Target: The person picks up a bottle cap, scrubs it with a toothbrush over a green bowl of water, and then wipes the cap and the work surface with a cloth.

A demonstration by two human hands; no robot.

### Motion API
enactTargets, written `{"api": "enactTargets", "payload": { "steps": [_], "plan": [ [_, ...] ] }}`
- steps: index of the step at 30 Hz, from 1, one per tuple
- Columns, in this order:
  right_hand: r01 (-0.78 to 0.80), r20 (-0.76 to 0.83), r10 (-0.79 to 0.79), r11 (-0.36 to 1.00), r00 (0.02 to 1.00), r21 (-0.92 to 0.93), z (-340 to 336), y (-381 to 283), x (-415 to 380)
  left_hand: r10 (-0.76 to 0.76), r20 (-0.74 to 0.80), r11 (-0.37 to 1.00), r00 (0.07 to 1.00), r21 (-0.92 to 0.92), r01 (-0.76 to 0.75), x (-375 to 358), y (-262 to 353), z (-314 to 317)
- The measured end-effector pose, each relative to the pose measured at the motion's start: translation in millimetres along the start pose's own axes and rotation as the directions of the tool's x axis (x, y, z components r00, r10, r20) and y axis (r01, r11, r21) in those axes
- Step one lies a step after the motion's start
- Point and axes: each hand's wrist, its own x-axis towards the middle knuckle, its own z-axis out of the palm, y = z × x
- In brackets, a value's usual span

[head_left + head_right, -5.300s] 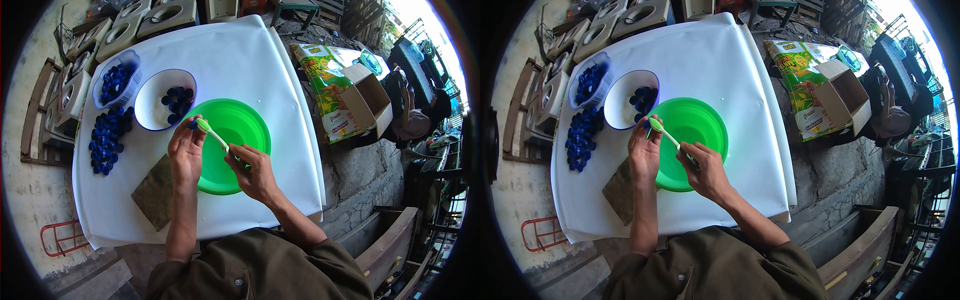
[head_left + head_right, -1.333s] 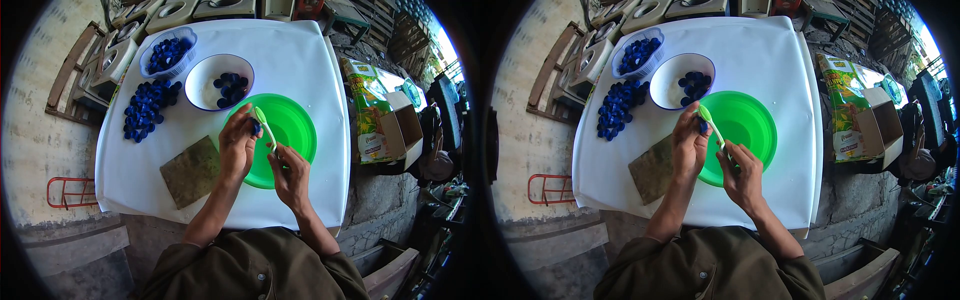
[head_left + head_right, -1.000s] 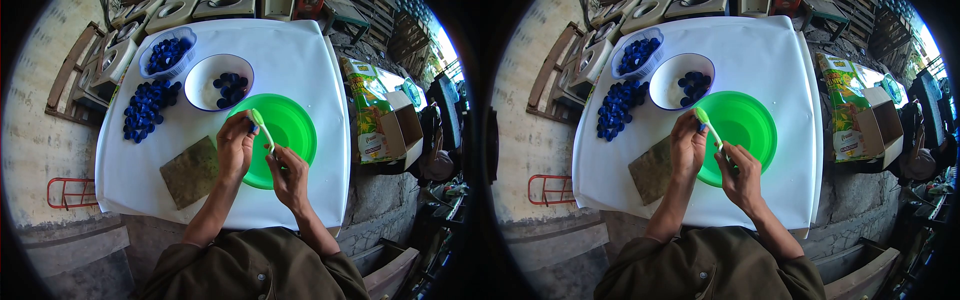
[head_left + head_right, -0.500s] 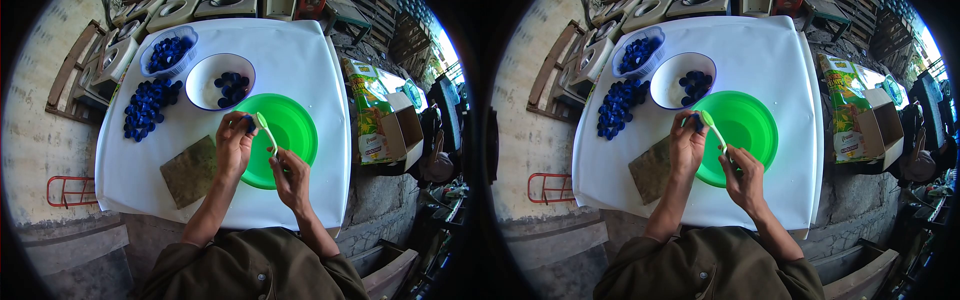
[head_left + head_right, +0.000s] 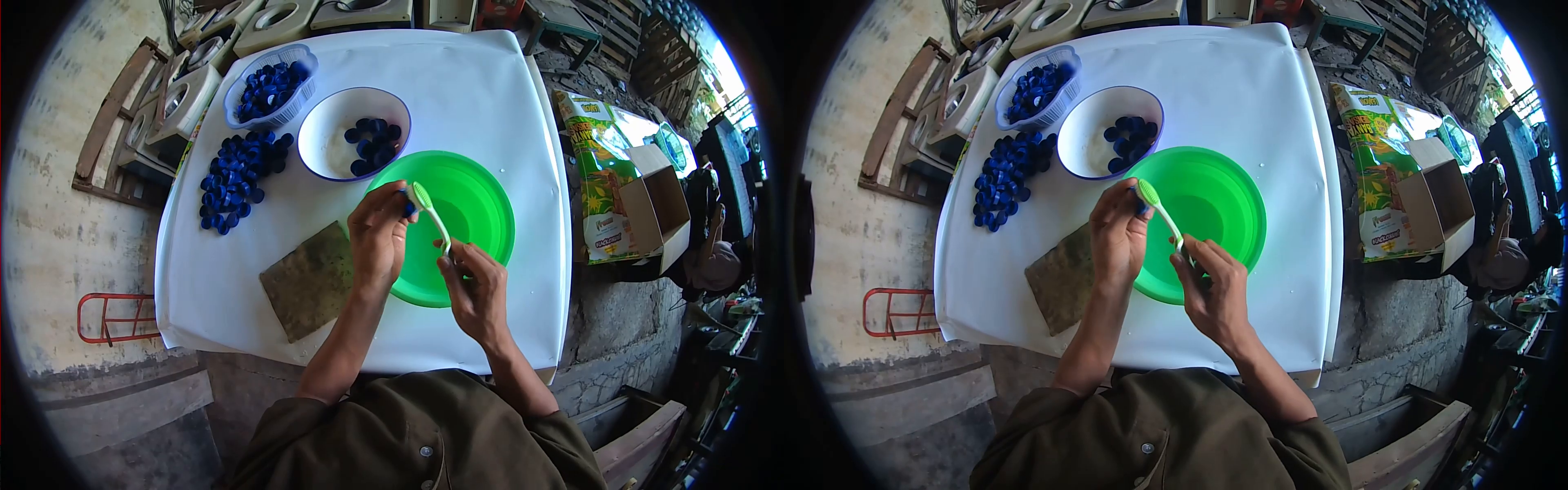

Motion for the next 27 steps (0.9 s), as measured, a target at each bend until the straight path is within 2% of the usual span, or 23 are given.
{"api": "enactTargets", "payload": {
  "steps": [1, 4, 7, 10, 11, 15, 17, 20, 21, 24, 27],
  "plan": [
    [0.025, -0.006, -0.025, 0.999, 1.0, 0.034, 2, 7, -3, 0.009, -0.017, 1.0, 1.0, 0.02, -0.009, 1, 4, 2],
    [-0.035, 0.012, 0.035, 0.999, 0.999, 0.039, -1, 3, -3, -0.037, -0.015, 0.997, 0.999, 0.068, 0.038, -1, 4, -3],
    [-0.046, -0.005, 0.047, 0.998, 0.999, 0.046, 1, 2, 3, -0.053, -0.032, 0.998, 0.998, 0.024, 0.054, -3, 1, 6],
    [0.007, 0.012, -0.007, 1.0, 1.0, 0.03, 3, 4, -3, -0.028, 0.053, 0.999, 0.998, 0.03, 0.026, 0, 6, -4],
    [0.03, -0.005, -0.03, 0.996, 1.0, 0.079, 6, 9, -6, -0.025, 0.034, 0.996, 0.999, 0.087, 0.022, -1, 8, -4],
    [-0.06, 0.005, 0.06, 0.997, 0.998, 0.038, -1, 4, 0, -0.035, 0.05, 0.988, 0.998, 0.155, 0.027, -3, 3, -13],
    [-0.063, 0.006, 0.063, 0.996, 0.998, 0.055, 0, 0, -1, -0.041, 0.097, 0.988, 0.994, 0.153, 0.026, -4, -2, -13],
    [-0.016, 0.009, 0.015, 0.996, 1.0, 0.089, 4, 7, -7, -0.034, -0.016, 0.999, 0.999, 0.023, 0.034, -2, 11, 5],
    [0.008, 0.012, -0.009, 0.995, 1.0, 0.101, 4, 10, -9, -0.026, 0.003, 0.999, 1.0, 0.046, 0.026, 0, 11, -1],
    [-0.096, 0.028, 0.095, 0.995, 0.995, 0.039, -3, 6, -4, -0.033, 0.032, 0.986, 0.999, 0.162, 0.027, -2, 6, -9],
    [-0.078, 0.031, 0.076, 0.995, 0.997, 0.063, 0, 2, -3, -0.015, 0.072, 0.984, 0.997, 0.176, 0.002, -2, 0, -11]
  ]
}}
